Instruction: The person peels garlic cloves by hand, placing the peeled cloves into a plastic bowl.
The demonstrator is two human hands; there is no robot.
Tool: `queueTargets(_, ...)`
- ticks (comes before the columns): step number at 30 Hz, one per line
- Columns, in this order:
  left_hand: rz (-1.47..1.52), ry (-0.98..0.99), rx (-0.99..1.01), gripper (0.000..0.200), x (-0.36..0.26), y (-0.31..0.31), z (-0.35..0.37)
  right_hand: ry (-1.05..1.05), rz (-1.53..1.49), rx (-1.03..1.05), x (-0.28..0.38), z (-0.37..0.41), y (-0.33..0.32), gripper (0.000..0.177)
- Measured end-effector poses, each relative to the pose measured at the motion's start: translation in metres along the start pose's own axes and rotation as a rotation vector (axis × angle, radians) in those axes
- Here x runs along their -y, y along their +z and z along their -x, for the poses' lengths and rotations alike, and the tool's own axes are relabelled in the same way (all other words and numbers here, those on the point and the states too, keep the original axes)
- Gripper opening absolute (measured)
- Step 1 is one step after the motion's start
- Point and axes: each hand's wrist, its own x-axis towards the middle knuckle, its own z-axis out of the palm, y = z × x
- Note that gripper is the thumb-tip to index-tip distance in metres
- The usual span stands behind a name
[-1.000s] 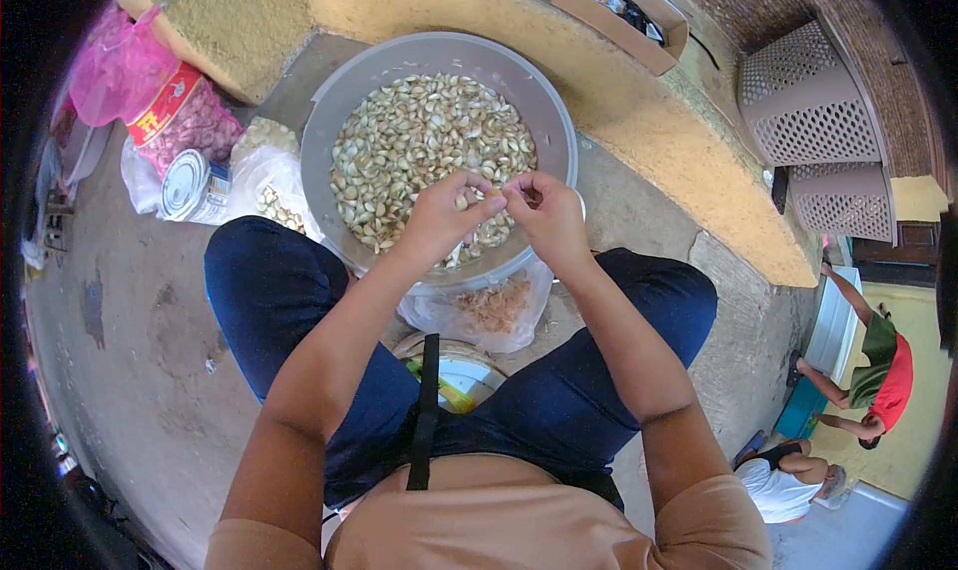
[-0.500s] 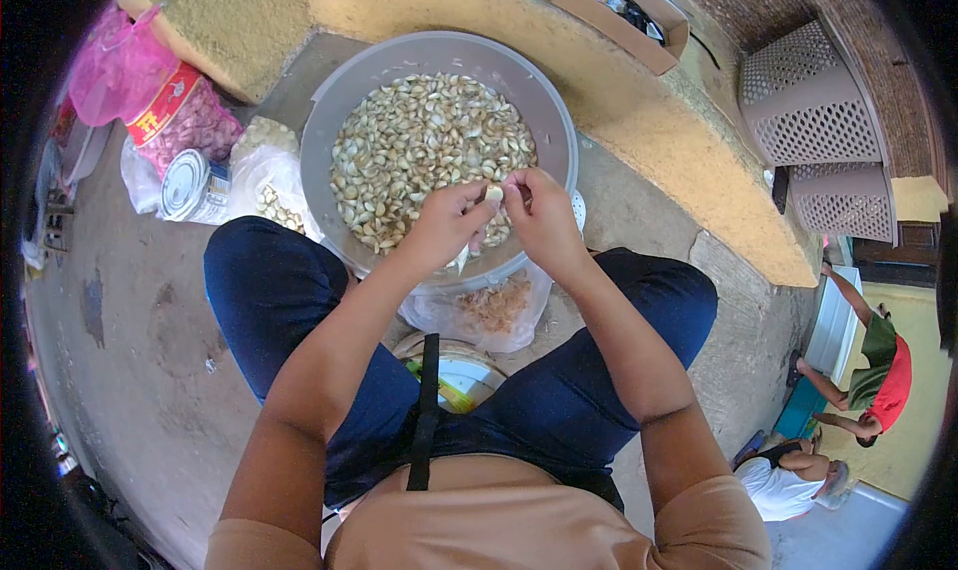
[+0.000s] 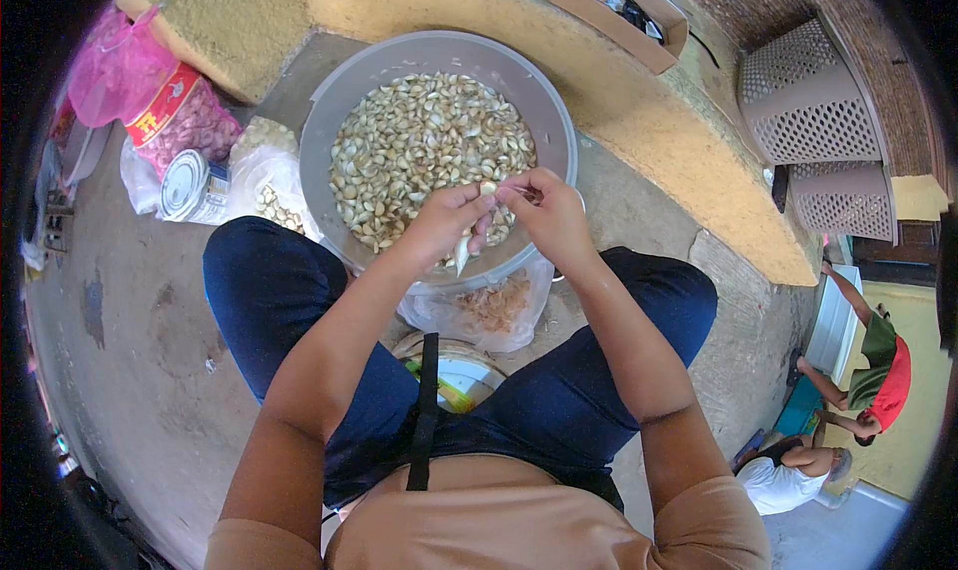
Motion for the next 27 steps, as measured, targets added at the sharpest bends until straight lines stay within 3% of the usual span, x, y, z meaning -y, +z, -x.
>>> queueTargets(6,-0.011,0.034,0.036,0.021,0.010,-0.004,-0.006,0.052,-0.004,0.055,-0.001,-0.002,0.000,0.017)
queueTargets(9,-0.024,0.035,0.070,0.021,0.007,-0.005,-0.005,-0.085,0.192,0.074,0.007,-0.001,-0.004,0.015)
queueTargets(12,0.099,-0.010,0.127,0.021,0.008,-0.006,-0.006,-0.189,0.185,0.053,0.001,-0.001,-0.002,0.014)
queueTargets(15,0.324,-0.086,0.207,0.019,0.007,-0.010,-0.005,0.053,-0.078,0.150,0.002,-0.002,-0.005,0.012)
queueTargets(18,0.413,-0.121,0.232,0.018,0.005,-0.011,-0.003,0.164,-0.115,0.221,0.005,-0.002,-0.008,0.011)
queueTargets(21,0.347,-0.143,0.158,0.016,0.002,-0.008,-0.002,-0.097,0.148,0.197,0.007,-0.001,-0.009,0.011)
queueTargets(23,0.261,-0.138,0.069,0.015,0.000,-0.005,-0.001,-0.153,0.185,0.173,0.011,0.000,-0.009,0.011)
queueTargets(27,0.277,-0.113,0.079,0.015,0.001,-0.009,-0.003,-0.154,0.212,0.175,0.011,-0.001,-0.010,0.011)
